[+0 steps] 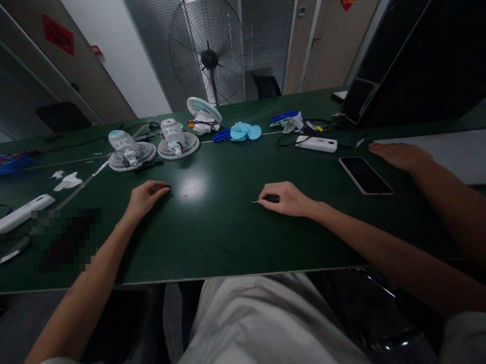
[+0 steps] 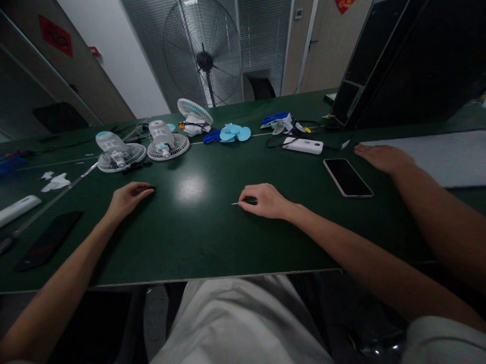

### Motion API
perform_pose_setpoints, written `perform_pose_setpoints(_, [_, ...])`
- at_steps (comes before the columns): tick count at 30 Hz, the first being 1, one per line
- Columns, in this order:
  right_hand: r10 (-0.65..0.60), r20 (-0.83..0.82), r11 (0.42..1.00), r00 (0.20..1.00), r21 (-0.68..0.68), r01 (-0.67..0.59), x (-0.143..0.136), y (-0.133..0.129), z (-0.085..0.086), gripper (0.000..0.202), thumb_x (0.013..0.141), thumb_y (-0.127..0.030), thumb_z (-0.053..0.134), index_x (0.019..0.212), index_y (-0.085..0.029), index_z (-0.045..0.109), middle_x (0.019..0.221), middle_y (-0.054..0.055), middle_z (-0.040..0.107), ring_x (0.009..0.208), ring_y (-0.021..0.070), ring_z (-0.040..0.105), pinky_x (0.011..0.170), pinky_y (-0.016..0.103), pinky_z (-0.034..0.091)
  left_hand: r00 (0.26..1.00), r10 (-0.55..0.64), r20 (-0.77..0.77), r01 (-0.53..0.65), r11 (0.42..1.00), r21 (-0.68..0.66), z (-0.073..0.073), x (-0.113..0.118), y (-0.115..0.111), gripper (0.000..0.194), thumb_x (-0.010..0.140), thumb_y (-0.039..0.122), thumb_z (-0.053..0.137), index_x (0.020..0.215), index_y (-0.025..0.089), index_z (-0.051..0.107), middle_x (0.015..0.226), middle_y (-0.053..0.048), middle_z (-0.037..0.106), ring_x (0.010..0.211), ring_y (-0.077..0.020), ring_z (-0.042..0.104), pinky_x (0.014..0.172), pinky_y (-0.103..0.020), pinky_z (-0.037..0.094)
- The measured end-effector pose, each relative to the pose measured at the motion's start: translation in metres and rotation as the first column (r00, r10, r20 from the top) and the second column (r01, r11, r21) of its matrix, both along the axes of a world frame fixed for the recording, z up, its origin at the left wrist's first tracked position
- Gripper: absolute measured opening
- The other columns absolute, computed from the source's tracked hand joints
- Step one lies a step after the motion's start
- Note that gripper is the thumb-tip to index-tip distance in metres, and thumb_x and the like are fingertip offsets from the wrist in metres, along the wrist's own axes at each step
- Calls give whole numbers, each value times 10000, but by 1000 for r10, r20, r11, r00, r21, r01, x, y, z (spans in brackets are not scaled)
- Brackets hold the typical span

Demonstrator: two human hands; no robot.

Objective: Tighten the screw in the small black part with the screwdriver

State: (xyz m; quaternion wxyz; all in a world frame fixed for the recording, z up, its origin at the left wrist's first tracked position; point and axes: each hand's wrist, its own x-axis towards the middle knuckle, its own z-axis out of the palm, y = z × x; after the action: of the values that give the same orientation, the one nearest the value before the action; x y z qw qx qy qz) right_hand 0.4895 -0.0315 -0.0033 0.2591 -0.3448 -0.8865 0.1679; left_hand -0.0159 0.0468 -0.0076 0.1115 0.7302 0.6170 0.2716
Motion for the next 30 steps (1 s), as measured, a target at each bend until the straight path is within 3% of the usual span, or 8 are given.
perform_pose_setpoints(17, [2,9,1000,1000,4,-2,-1,-1,2,195,1010,-346,634,1034,-195,754,979,49,743,827,177,673,731,299,478,995,-79,-64,82,996,44,1,-2,2,599,850,715,639,1183,240,788,1010,-88,744,821,-241,644,732,-330,499])
perform_pose_setpoints(30, [-1,-5,1000,1000,-9,1,0,-1,2,188,1004,-342,643,1029,-198,760,971,52,747,816,182,675,728,309,481,998,-51,37,52,998,-33,1,-5,3,649,772,769,678,1097,220,791,1016,-97,770,851,-248,676,767,-332,529])
